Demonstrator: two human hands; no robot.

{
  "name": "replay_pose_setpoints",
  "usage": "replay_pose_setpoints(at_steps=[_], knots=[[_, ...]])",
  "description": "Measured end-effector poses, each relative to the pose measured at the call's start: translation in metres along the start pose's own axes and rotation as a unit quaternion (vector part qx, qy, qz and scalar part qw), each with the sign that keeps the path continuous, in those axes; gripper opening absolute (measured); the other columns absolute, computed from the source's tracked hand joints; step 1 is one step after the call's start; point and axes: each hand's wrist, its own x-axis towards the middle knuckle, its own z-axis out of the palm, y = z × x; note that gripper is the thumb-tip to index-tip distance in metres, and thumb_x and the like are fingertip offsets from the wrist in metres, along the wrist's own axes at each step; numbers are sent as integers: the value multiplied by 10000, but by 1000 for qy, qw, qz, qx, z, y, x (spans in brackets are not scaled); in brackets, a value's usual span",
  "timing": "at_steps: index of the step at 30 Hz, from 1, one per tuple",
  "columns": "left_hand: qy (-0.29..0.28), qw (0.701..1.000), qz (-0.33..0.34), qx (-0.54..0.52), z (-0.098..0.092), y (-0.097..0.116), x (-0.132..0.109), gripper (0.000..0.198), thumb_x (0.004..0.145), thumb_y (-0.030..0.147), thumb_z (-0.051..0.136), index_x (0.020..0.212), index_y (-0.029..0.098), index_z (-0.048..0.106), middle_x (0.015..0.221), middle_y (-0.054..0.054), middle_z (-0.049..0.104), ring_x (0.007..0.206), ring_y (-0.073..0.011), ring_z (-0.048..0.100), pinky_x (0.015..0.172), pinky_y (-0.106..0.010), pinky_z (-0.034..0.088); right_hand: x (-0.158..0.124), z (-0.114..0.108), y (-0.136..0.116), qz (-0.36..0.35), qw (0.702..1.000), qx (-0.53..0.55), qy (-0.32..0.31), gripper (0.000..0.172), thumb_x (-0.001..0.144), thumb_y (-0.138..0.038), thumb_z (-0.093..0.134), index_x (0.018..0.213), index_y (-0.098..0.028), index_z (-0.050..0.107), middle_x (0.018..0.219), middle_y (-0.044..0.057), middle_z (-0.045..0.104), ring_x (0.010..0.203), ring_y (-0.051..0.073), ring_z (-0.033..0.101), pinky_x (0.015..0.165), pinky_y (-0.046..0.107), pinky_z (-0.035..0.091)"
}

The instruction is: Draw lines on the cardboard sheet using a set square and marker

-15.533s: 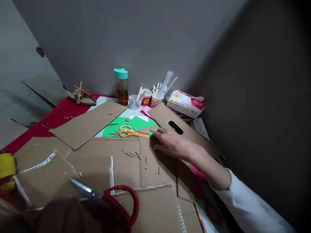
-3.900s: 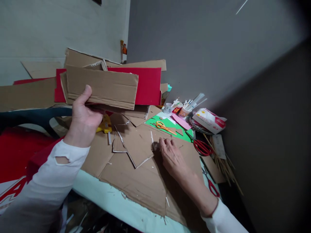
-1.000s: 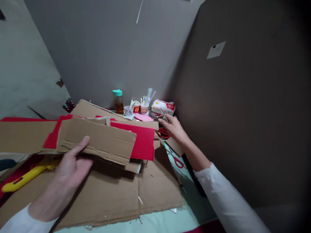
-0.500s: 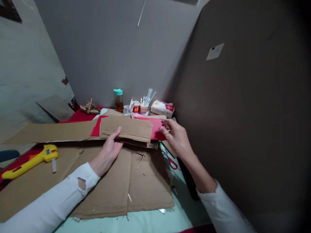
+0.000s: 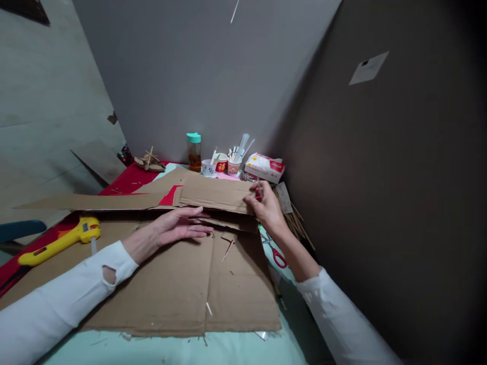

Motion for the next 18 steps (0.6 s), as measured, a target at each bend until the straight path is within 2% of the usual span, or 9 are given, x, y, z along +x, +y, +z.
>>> replay_pose_setpoints(at_steps=[3, 6, 8, 9, 11, 12, 14, 16, 18], knots=[[-46, 984, 2, 173, -8, 2, -18, 320, 1019, 420, 666, 1201, 157, 669, 1173, -102, 720, 925, -197, 726, 733, -332, 644, -14, -22, -1, 19, 997, 76, 26, 313, 1021, -422, 662, 1211, -177, 615, 1009, 21, 656, 770, 137, 631, 679, 295, 564], [-32, 937, 68, 341, -18, -7, -47, 271, 947, 413, 755, 962, 146, 709, 858, -33, 717, 711, -156, 671, 637, -296, 590, -48, -45, -8, 47, 990, 130, -1, 332, 927, -402, 705, 1158, -221, 551, 738, -75, 517, 546, 100, 469, 508, 231, 417], [20, 881, 155, 446, -24, -18, -72, 329, 834, 428, 827, 705, 170, 669, 631, 8, 617, 584, -147, 564, 584, -285, 487, -79, -51, -14, 66, 987, 146, -30, 361, 845, -412, 740, 1099, -247, 543, 691, -90, 466, 513, 100, 412, 476, 232, 351], [57, 847, 216, 483, -27, -26, -86, 313, 792, 421, 813, 634, 205, 650, 637, -18, 631, 625, -174, 572, 606, -305, 450, -95, -50, -16, 75, 985, 148, -43, 359, 827, -427, 743, 1075, -252, 550, 699, -81, 477, 523, 106, 418, 477, 239, 342], [140, 762, 337, 535, -32, -43, -111, 319, 839, 410, 654, 588, 232, 569, 600, -16, 556, 573, -179, 472, 594, -353, 302, -124, -41, -16, 90, 984, 142, -65, 330, 827, -450, 724, 1045, -255, 573, 740, -51, 515, 576, 126, 471, 507, 256, 366], [172, 721, 385, 550, -34, -52, -121, 280, 866, 389, 617, 636, 234, 582, 639, -14, 568, 602, -184, 486, 625, -364, 308, -137, -34, -14, 95, 983, 136, -75, 314, 831, -457, 709, 1035, -254, 583, 758, -39, 526, 609, 139, 502, 531, 265, 388], [194, 656, 446, 577, -39, -72, -135, 189, 914, 311, 584, 739, 244, 605, 722, 5, 602, 678, -185, 538, 685, -364, 356, -156, -20, -9, 99, 984, 118, -90, 294, 834, -470, 683, 1011, -254, 591, 774, -27, 529, 659, 158, 541, 581, 283, 429], [197, 618, 469, 599, -46, -90, -141, 91, 955, 239, 573, 905, 258, 646, 922, 20, 671, 855, -190, 611, 825, -354, 430, -168, -10, -4, 98, 986, 95, -98, 285, 849, -475, 660, 1013, -257, 580, 785, -22, 534, 681, 168, 553, 613, 297, 451], [212, 601, 469, 612, -52, -103, -141, 207, 990, 190, 554, 1157, 264, 651, 1236, 19, 661, 1110, -218, 614, 1038, -374, 432, -173, -4, -2, 91, 988, 65, -103, 272, 881, -467, 637, 1043, -261, 564, 812, -14, 553, 691, 174, 557, 620, 304, 451]])
